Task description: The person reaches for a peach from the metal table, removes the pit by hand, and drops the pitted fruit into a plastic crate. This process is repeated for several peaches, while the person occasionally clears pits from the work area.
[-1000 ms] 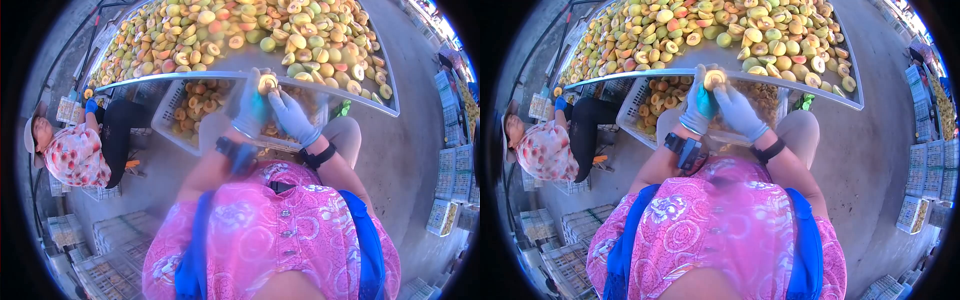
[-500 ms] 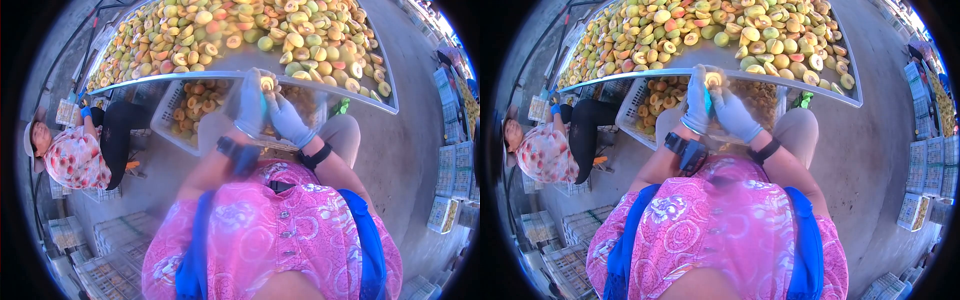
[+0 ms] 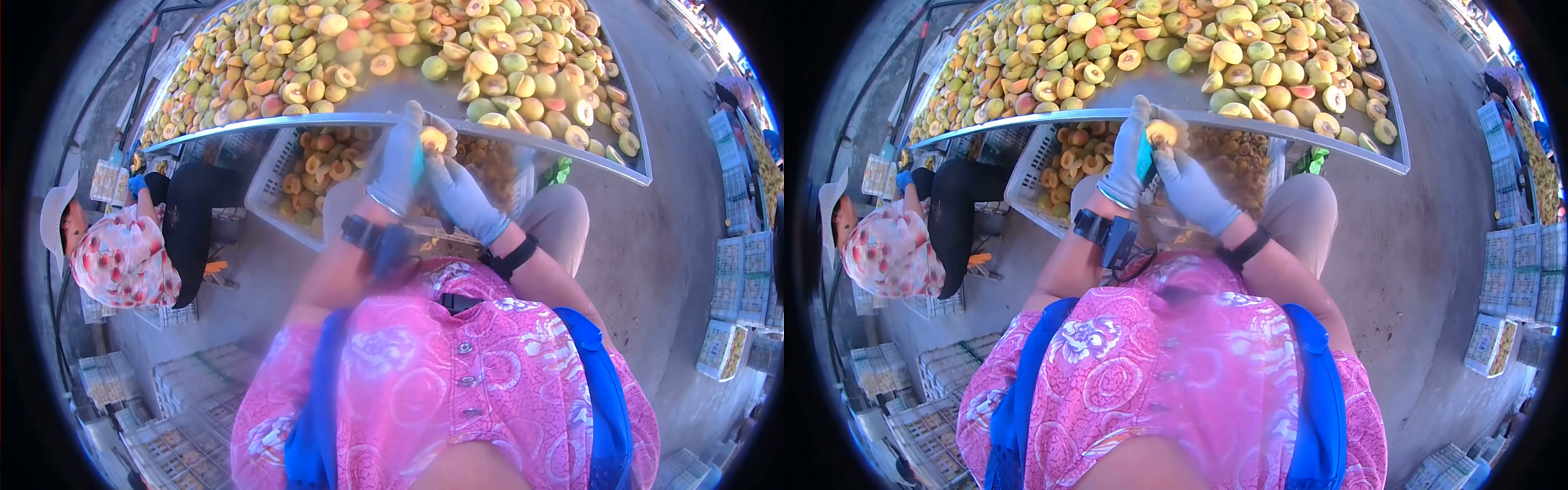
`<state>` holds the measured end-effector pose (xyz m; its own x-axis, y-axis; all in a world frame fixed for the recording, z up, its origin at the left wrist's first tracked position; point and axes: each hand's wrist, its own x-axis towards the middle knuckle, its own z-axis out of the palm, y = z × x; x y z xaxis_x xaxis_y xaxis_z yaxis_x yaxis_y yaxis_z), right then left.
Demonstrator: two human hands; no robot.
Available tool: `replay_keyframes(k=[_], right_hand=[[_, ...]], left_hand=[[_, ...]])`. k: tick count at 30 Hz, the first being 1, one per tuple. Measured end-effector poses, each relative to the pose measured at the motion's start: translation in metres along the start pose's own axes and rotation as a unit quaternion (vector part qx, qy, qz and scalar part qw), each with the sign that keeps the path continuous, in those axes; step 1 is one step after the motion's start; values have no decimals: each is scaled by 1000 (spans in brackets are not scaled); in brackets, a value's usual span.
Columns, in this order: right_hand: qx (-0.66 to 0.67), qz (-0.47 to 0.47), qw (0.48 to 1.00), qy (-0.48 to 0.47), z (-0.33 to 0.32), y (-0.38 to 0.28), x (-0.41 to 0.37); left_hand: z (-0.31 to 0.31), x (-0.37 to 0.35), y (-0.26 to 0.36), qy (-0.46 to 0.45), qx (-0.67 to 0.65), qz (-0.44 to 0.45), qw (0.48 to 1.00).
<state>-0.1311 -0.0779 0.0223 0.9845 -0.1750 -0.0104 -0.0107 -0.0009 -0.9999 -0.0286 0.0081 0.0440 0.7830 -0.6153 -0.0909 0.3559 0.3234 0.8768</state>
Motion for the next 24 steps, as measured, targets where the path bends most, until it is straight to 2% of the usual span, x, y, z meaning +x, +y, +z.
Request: replay_keyframes(k=[2, 3, 5, 9, 11, 12, 14, 15, 17, 21, 23, 24], right_hand=[[66, 102, 992, -45, -4, -21, -5], [66, 101, 992, -43, -8, -28, -5], [45, 163, 978, -121, -14, -34, -6], [59, 132, 983, -110, -9, -29, -7], [101, 161, 975, -113, -10, -28, -11], [101, 162, 975, -112, -12, -27, -11], [228, 212, 935, -170, -16, -21, -12], [228, 213, 935, -171, -18, -17, -12], [316, 276, 884, -204, -21, -9, -11], [339, 228, 869, -278, -18, -15, -10], [363, 285, 849, -257, -16, -22, -13], [362, 285, 849, -258, -17, -16, -10]], left_hand=[[1, -2, -1, 9, 51, 57, 997], [0, -1, 3, 7, 52, 57, 997], [-5, -3, 12, -24, 15, -58, 998], [-9, -6, 17, -53, 73, -74, 993], [-9, -9, 17, -62, 206, -31, 976], [-9, -8, 18, -62, 206, -32, 976], [-11, -9, 19, -116, 236, -20, 965], [-13, -7, 17, -114, 235, -20, 965], [-19, -3, 12, -147, 244, -28, 958], [-25, -1, 7, -159, 237, -17, 958], [-28, -1, 3, -170, 101, -77, 977], [-26, -1, 2, -169, 100, -76, 978]])
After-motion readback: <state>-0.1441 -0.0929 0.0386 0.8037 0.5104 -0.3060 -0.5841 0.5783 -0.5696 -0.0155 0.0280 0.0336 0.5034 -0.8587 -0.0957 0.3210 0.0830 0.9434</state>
